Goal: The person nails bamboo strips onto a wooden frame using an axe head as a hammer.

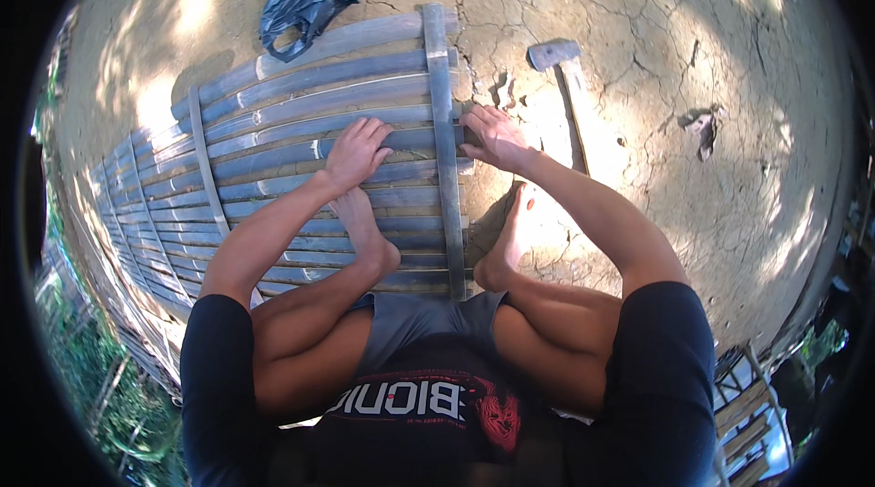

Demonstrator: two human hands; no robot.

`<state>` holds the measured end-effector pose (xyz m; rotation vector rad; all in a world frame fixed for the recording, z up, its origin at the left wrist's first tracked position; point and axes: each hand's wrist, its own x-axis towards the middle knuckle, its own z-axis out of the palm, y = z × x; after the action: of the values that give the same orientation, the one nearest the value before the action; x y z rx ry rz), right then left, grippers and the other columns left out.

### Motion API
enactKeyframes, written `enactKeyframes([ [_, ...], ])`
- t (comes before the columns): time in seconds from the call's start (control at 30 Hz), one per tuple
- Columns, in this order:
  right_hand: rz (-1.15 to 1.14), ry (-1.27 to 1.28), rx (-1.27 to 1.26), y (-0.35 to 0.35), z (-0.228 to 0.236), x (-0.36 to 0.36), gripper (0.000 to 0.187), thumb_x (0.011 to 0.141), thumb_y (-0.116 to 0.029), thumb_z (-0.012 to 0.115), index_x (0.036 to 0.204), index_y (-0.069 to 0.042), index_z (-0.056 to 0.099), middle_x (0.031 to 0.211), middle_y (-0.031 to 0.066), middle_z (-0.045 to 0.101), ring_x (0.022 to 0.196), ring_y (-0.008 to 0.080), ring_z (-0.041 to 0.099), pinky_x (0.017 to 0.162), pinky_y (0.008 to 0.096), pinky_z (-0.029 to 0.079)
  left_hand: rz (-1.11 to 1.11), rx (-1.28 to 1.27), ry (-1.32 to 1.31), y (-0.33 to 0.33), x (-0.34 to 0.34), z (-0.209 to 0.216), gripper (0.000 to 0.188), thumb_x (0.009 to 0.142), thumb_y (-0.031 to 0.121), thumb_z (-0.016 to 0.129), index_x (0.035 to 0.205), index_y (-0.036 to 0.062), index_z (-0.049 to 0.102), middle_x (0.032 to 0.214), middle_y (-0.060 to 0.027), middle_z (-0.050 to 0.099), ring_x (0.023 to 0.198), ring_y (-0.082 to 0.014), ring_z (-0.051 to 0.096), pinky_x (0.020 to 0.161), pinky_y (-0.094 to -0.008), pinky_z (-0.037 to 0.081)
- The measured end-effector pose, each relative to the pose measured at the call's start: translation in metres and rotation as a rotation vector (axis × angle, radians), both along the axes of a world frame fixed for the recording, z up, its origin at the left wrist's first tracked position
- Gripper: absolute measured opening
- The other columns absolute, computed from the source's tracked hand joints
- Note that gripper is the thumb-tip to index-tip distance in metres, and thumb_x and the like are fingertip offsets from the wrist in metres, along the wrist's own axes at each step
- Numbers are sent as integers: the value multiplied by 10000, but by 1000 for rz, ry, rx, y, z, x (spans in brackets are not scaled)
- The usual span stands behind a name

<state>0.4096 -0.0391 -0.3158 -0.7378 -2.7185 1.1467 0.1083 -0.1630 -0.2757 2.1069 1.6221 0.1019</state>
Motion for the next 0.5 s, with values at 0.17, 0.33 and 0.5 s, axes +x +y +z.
enactKeyframes([
  [0.17,25,-70,-12,-6,-1,-1,470,841,-235,769,1208,-57,534,1121,111,534,1090,314,552,964,432,461,-24,-26,-31,-1,-3,4,405,852,184,737,1204,29,610,1115,-99,578,1094,-298,563,962,-409,479],
  [0.33,29,-80,-19,-4,-3,-2,457,872,-267,756,1210,-53,536,1135,110,536,1117,314,550,984,438,458,-49,-1,-30,1,-7,5,414,848,190,745,1206,30,611,1108,-101,580,1072,-297,565,951,-402,481],
  [0.5,-106,-125,-320,10,21,-7,408,908,-260,716,1230,-78,545,1062,121,587,1007,321,616,885,440,525,-13,-39,-75,6,-11,9,407,878,218,732,1221,37,612,1152,-110,585,1076,-320,602,930,-427,509],
])
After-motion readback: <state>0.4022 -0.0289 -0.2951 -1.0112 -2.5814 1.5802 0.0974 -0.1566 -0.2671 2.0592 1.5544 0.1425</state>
